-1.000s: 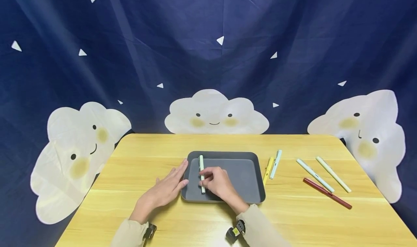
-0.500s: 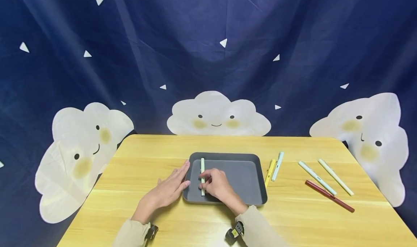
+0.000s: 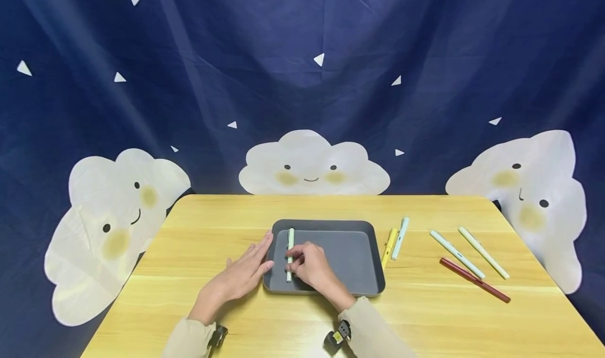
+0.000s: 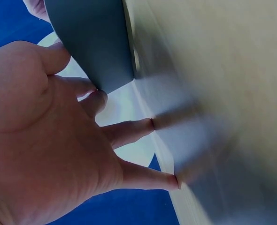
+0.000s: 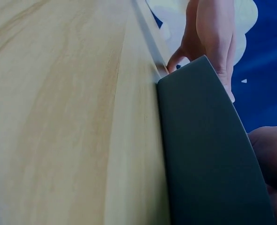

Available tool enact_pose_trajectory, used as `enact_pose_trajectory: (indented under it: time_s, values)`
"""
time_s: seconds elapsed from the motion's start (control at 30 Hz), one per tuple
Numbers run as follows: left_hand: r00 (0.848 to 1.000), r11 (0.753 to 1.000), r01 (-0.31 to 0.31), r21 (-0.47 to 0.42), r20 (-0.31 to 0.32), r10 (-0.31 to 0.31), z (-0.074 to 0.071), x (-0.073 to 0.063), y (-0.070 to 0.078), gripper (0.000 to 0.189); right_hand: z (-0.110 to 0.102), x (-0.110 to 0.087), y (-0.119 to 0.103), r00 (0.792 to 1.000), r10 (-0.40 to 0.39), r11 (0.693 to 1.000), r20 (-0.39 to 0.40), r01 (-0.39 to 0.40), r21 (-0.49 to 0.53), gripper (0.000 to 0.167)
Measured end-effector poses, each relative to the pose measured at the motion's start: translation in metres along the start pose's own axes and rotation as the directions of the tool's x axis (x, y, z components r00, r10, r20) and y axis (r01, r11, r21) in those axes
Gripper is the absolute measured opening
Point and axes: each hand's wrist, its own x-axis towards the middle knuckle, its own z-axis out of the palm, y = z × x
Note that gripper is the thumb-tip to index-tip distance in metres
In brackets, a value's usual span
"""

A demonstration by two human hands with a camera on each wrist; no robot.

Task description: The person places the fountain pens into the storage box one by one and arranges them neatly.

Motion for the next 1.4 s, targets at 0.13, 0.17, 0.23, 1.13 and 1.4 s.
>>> enact_pose_trajectory:
  time_s: [0.13, 0.17, 0.23, 1.13, 1.4]
  values:
    - [1.000, 1.000, 0.002, 0.008, 0.002, -0.002, 0.000, -0.001, 0.000, 0.067, 0.002, 0.000, 0.001, 1.000, -0.002, 1.000, -0.001, 0.002, -0.001, 0.020]
    - [1.000, 1.000, 0.003, 0.009, 0.001, -0.003, 0.000, -0.001, 0.000, 0.067, 0.002, 0.000, 0.000, 1.000, -0.003, 1.000, 0.001, 0.003, 0.001, 0.020]
    - [1.000, 1.000, 0.004, 0.010, 0.001, -0.004, 0.000, -0.001, 0.000, 0.067, 0.002, 0.000, 0.000, 1.000, -0.003, 1.000, 0.002, 0.003, 0.008, 0.021]
    - [1.000, 1.000, -0.003, 0.014, -0.011, 0.004, 0.000, 0.000, 0.002, 0.066, -0.031, -0.022, -0.007, 0.986, -0.110, 0.994, -0.126, 0.108, -0.018, 0.020]
    - [1.000, 1.000, -0.005, 0.019, -0.022, 0.005, 0.001, 0.000, 0.002, 0.066, -0.045, -0.036, -0.004, 0.982, -0.134, 0.989, -0.134, 0.142, 0.047, 0.022]
